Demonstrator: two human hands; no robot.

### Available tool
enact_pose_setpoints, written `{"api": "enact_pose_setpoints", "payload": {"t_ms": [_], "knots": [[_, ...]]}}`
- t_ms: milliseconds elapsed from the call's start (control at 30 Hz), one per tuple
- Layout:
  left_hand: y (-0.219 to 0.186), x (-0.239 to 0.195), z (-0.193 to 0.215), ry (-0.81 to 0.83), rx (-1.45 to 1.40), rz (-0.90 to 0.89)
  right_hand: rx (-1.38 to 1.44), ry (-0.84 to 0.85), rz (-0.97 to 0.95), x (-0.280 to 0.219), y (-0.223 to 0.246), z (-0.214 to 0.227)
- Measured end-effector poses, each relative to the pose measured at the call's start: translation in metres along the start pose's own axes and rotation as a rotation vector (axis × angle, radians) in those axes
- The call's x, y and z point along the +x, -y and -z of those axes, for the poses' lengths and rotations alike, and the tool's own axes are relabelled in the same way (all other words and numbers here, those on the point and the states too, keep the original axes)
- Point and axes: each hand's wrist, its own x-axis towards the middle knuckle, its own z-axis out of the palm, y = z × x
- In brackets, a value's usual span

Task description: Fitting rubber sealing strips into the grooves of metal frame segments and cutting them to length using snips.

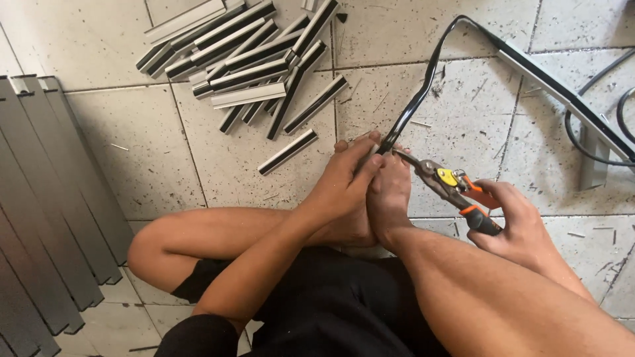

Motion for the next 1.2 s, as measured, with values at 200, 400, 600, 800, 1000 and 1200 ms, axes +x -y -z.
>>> {"api": "enact_pose_setpoints", "payload": {"t_ms": [200, 400, 600, 800, 1000, 1200], "knots": [[0.012, 0.001, -0.002, 0.023, 0.026, -0.077, 0.003, 0.018, -0.018, -0.003, -0.001, 0.002], [0.018, 0.002, -0.002, 0.043, 0.114, -0.104, -0.016, 0.03, -0.016, -0.001, -0.003, 0.004], [0.015, 0.004, -0.003, 0.086, 0.094, -0.135, -0.112, 0.024, -0.023, 0.001, 0.01, 0.014], [0.023, 0.008, -0.004, 0.099, 0.136, -0.207, -0.112, -0.008, -0.03, 0.001, 0.01, 0.018], [0.018, 0.006, -0.004, 0.172, 0.177, -0.101, -0.104, 0.07, 0.053, 0.003, -0.007, 0.015], [0.028, 0.01, -0.004, 0.17, 0.143, -0.159, -0.021, 0.02, -0.074, 0.001, 0.026, 0.02]]}}
